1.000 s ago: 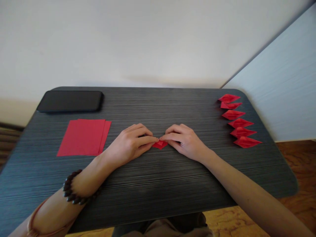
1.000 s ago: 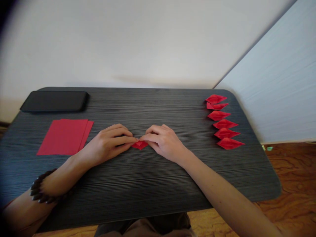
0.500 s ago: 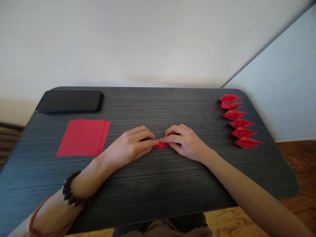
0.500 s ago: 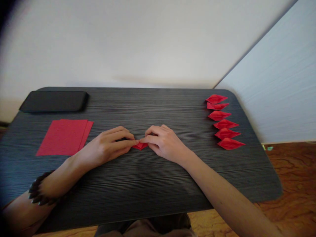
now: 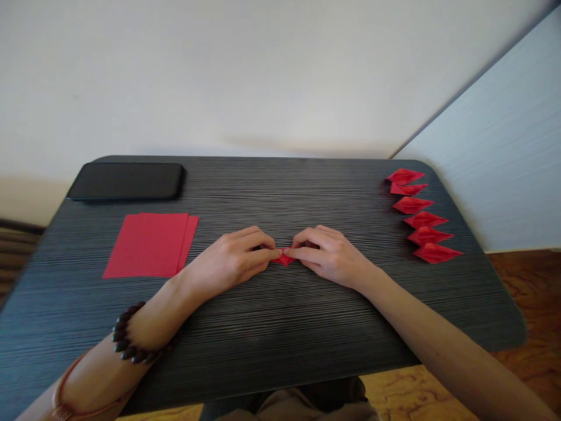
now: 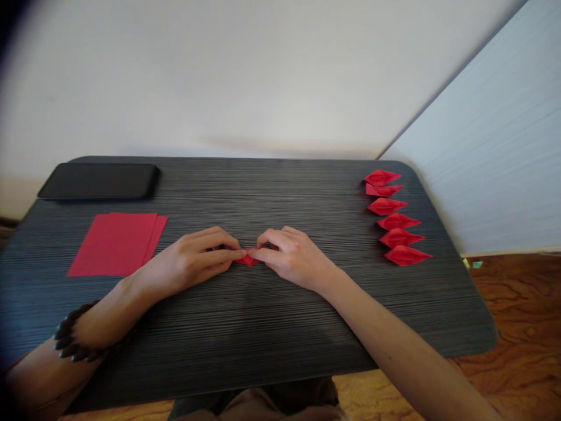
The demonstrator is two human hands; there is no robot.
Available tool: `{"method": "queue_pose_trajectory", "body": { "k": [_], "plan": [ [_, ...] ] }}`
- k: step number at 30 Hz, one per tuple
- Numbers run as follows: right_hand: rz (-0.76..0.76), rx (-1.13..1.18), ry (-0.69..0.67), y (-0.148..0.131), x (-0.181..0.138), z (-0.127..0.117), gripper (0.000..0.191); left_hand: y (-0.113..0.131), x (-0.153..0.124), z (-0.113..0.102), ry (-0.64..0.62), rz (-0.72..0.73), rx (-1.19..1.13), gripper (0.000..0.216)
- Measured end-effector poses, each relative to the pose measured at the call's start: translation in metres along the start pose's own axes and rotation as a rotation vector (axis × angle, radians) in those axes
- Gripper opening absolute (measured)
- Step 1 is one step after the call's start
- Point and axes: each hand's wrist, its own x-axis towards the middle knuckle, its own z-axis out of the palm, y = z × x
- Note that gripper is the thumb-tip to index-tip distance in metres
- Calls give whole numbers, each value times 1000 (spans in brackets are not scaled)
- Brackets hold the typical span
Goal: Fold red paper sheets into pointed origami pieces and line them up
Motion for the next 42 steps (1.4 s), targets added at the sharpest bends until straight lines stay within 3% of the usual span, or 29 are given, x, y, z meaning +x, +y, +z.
{"method": "queue_pose_trajectory", "body": {
  "k": [13,27,31,36,42],
  "plan": [
    [-86,-44,-6,3,-1,2,17,1,1,-2,-14,57,32,17],
    [-10,-80,61,-2,-2,3,18,11,4,-2,-35,-46,203,17],
    [108,-2,63,-6,2,1,16,13,3,-1,-36,-73,178,17],
    [317,38,-48,-10,16,0,13,15,4,-2,-42,-84,190,18],
    [369,36,-82,-10,20,2,2,13,4,-1,-33,-85,189,22]
  ]
}}
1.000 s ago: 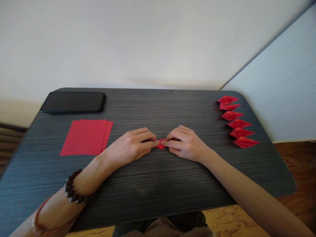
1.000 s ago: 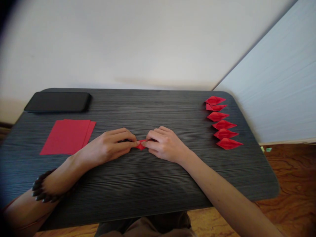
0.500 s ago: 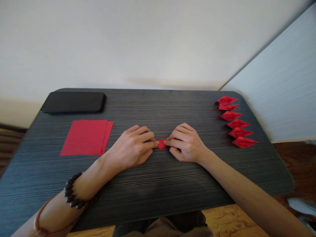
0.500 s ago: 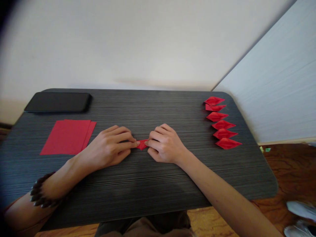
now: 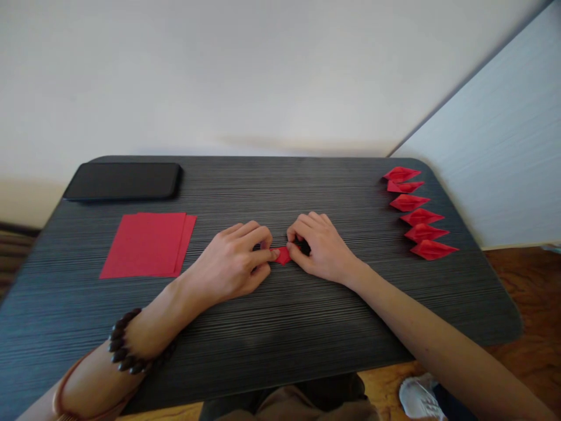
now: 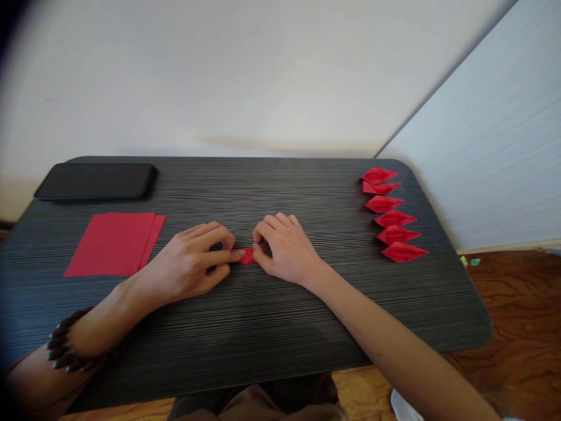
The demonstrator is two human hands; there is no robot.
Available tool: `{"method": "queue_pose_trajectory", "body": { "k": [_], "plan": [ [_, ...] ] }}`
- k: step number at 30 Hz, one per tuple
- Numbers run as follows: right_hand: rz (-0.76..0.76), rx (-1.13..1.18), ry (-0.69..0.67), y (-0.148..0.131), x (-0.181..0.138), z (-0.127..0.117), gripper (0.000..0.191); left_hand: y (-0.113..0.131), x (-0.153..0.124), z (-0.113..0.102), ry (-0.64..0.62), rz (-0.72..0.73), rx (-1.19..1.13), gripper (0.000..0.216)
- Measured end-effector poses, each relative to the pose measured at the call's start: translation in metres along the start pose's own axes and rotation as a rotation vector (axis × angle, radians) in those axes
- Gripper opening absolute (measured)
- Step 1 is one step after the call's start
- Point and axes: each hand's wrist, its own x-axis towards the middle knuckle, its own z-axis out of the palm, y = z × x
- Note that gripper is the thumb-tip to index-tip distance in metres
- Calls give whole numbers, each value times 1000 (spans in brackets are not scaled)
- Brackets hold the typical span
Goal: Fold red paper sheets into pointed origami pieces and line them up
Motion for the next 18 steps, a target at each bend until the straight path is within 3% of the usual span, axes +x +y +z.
{"method": "queue_pose_trajectory", "body": {
  "k": [10,16,18],
  "plan": [
    [-45,97,-103,9,-4,-11,15,-2,-3,1,-16,-39,-49,25],
    [-38,124,-93,10,-4,-10,8,-3,-4,1,-12,-48,-109,27],
    [-44,98,-86,9,-5,-8,16,-3,-5,1,1,-66,-146,27]
  ]
}}
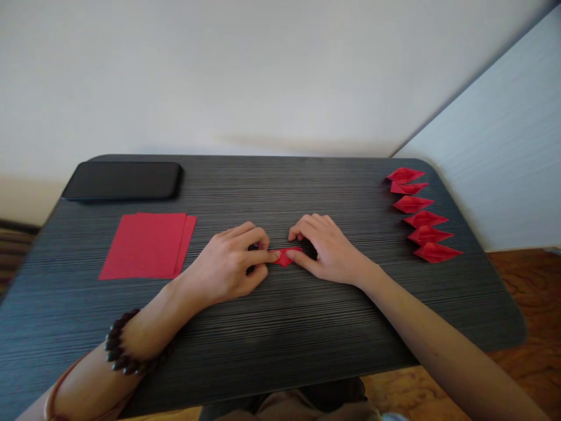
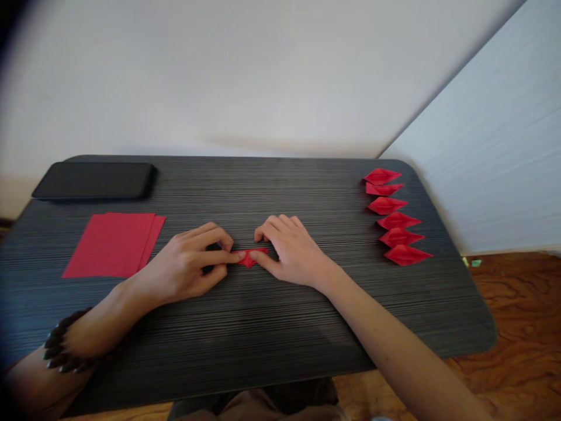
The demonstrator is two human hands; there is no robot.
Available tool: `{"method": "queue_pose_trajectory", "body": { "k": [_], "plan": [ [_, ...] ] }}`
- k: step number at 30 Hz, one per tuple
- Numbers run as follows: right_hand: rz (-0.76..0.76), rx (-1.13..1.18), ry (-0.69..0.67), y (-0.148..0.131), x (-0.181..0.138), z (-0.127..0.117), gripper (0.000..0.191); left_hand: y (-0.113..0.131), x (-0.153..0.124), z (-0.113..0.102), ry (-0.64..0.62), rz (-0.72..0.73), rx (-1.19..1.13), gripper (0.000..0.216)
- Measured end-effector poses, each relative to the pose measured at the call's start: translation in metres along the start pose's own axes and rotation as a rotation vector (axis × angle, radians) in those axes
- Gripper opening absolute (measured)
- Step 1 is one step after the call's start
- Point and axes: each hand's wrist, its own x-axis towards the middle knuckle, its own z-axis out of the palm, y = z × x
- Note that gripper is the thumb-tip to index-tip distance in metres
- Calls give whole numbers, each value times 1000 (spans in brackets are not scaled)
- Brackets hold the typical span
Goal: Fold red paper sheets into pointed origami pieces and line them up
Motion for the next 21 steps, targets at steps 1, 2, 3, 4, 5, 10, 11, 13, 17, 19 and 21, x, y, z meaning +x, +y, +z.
{"method": "queue_pose_trajectory", "body": {
  "k": [1,2,3,4,5,10,11,13,17,19,21],
  "plan": [
    [-3,-13,-1,0,0,1,21,0,0,0,7,-11,-24,27],
    [-4,-22,-3,0,0,2,24,0,0,1,12,-26,-49,26],
    [-4,-28,-6,-1,0,2,24,1,1,1,20,-43,-74,24],
    [-1,-33,-9,-1,0,3,24,1,1,2,31,-62,-96,22],
    [1,-40,-10,-1,0,3,23,1,2,4,48,-84,-114,20],
    [3,-72,-4,-4,2,3,20,1,5,11,120,-145,-119,15],
    [6,-80,3,-5,2,4,18,1,5,12,122,-145,-117,15],
    [14,-97,14,-6,3,4,15,1,6,14,119,-150,-110,14],
    [19,-104,18,-7,3,4,9,0,6,16,108,-162,-71,16],
    [17,-90,14,-6,3,4,8,0,6,16,106,-157,-56,18],
    [3,-69,7,-5,2,3,14,1,6,16,111,-156,-41,18]
  ]
}}
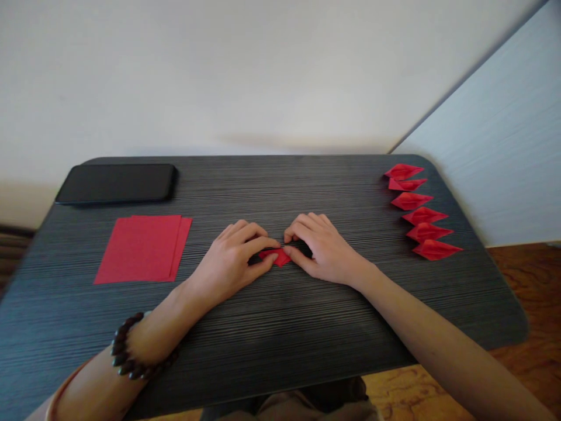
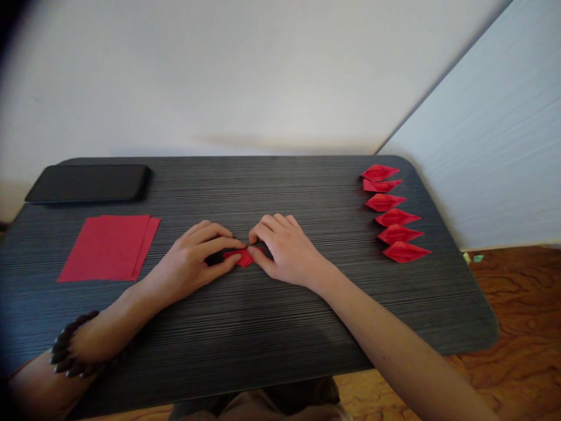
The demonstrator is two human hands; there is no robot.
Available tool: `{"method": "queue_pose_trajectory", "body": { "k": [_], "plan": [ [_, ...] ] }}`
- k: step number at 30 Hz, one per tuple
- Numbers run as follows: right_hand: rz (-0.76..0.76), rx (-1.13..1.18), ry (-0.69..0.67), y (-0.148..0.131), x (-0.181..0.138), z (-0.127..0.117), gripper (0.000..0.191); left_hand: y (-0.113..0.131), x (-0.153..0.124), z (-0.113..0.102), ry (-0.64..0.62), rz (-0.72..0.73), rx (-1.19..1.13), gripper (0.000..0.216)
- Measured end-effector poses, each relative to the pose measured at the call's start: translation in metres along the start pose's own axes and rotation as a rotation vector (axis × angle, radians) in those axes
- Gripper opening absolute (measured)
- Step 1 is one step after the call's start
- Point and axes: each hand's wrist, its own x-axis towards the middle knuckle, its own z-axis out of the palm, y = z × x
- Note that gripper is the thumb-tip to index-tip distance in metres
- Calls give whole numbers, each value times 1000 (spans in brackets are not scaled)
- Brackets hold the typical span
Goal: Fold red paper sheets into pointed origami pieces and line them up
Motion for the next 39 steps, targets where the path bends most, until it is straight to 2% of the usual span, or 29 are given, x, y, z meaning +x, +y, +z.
{"method": "queue_pose_trajectory", "body": {
  "k": [4,10,13,17,20,23,29,33,39],
  "plan": [
    [-30,29,-16,3,-1,-1,31,0,-1,0,17,-3,18,17],
    [-1,156,18,7,0,-1,30,2,-2,-1,44,-12,-7,17],
    [-23,223,38,8,0,-1,22,3,-1,-3,40,-28,-98,18],
    [-70,324,103,8,-2,0,11,6,0,-4,15,-131,-285,16],
    [-41,391,165,7,-2,0,14,8,1,-6,16,-241,-371,14],
    [-5,362,131,7,-2,0,19,9,1,-8,12,-335,-463,13],
    [-96,302,93,8,-2,0,23,12,3,-9,29,-505,-705,15],
    [-92,354,85,9,-2,-2,23,11,4,-10,34,-551,-769,24],
    [-71,392,75,10,-3,-4,27,10,3,-11,-12,-538,-693,32]
  ]
}}
